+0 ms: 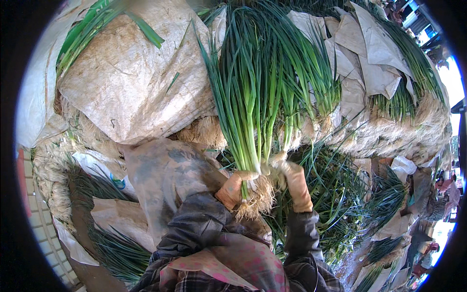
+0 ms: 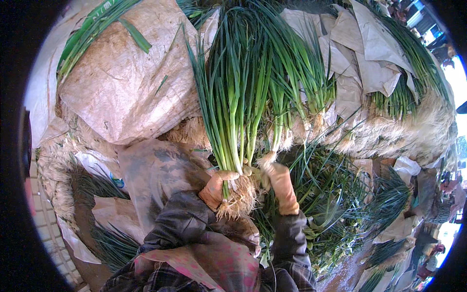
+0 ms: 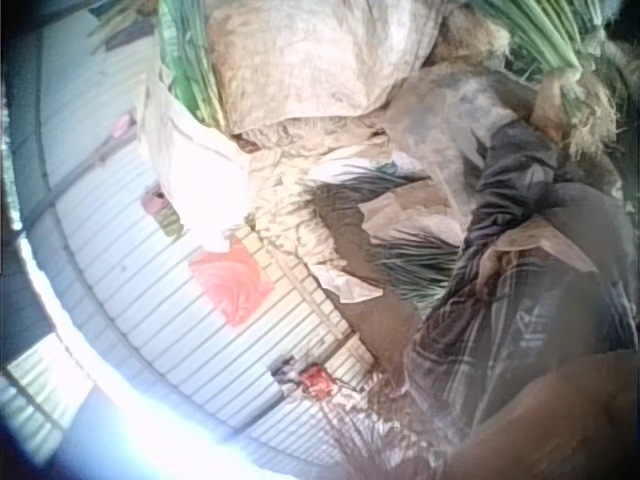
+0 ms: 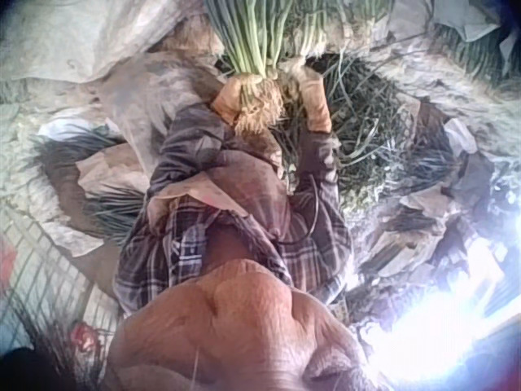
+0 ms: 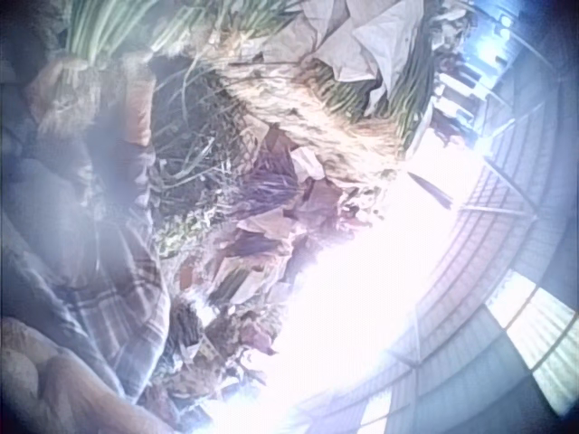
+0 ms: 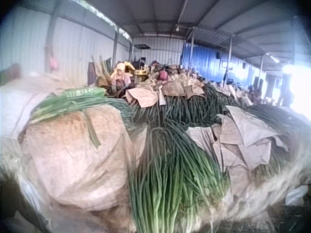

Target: The person gathers green onions from a large pile, aligns the roots, and forms them into bundles by hand. The person repeatedly picks up individual stalks and adds them to the growing bundle held in the left hand.

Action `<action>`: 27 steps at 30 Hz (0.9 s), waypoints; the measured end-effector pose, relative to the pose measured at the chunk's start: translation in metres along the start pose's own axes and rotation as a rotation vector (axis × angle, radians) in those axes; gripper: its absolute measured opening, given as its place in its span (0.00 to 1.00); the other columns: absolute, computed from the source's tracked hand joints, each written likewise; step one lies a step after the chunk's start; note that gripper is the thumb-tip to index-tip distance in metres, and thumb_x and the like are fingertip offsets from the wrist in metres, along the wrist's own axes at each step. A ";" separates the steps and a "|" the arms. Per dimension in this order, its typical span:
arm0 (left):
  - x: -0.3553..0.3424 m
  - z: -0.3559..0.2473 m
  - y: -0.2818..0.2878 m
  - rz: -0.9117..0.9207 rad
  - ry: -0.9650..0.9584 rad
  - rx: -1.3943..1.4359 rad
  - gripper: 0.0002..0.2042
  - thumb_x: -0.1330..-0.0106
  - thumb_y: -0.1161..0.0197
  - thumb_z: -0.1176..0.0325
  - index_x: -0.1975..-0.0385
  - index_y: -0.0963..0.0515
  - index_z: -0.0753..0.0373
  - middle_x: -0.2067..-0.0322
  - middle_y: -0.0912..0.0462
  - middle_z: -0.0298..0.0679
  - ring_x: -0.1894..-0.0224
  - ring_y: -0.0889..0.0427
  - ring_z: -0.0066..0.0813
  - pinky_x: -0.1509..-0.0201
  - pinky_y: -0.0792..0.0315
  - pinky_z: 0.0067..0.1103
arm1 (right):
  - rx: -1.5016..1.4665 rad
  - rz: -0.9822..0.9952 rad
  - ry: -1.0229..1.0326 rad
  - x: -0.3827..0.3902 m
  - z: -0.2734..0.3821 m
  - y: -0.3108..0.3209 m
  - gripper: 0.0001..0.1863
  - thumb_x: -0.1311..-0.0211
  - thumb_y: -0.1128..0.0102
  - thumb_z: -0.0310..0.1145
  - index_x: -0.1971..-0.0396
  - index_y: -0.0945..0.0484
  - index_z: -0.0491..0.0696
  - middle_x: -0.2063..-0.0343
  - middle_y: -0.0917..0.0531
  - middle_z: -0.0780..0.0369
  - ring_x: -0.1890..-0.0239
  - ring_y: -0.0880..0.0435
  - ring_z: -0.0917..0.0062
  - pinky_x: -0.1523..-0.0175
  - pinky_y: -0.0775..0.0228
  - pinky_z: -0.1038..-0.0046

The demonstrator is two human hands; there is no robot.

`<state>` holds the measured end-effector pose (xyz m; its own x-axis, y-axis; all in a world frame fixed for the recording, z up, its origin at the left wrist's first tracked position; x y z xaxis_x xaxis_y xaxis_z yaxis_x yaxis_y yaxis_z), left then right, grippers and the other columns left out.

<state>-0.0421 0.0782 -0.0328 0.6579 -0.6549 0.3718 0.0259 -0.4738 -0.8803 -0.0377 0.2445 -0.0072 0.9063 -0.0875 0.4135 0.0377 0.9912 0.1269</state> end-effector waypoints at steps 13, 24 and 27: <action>0.002 0.013 0.019 0.023 0.019 0.122 0.27 0.48 0.42 0.73 0.44 0.32 0.68 0.62 0.21 0.45 0.58 0.20 0.42 0.53 0.23 0.35 | -0.400 0.036 0.141 -0.040 0.005 -0.010 0.19 0.34 0.42 0.46 0.66 0.21 0.41 0.81 0.23 0.68 0.84 0.35 0.89 0.76 0.39 0.86; 0.011 0.007 0.007 0.003 0.012 0.072 0.19 0.46 0.43 0.69 0.54 0.27 0.68 0.65 0.20 0.45 0.64 0.19 0.37 0.59 0.23 0.30 | -0.744 -0.060 0.161 -0.077 -0.037 -0.060 0.10 0.36 0.43 0.43 0.64 0.22 0.54 0.75 0.19 0.65 0.74 0.18 0.75 0.72 0.24 0.70; 0.006 0.006 0.004 0.006 -0.053 0.078 0.21 0.46 0.43 0.70 0.50 0.29 0.68 0.64 0.21 0.44 0.64 0.19 0.37 0.58 0.23 0.30 | 0.375 0.022 0.290 -0.052 -0.030 -0.060 0.09 0.37 0.43 0.41 0.66 0.21 0.53 0.76 0.18 0.64 0.76 0.18 0.73 0.73 0.23 0.69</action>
<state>-0.0331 0.0758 -0.0359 0.6969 -0.6247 0.3521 0.0788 -0.4214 -0.9035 -0.0742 0.1930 -0.0628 0.9874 0.0172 0.1576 -0.0888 0.8833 0.4602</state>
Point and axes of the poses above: each hand's wrist, its own x-axis away from the middle knuckle, its own y-axis out of the back of the hand, z = x × y, the point moved 6 cm from there along -x, towards the middle knuckle
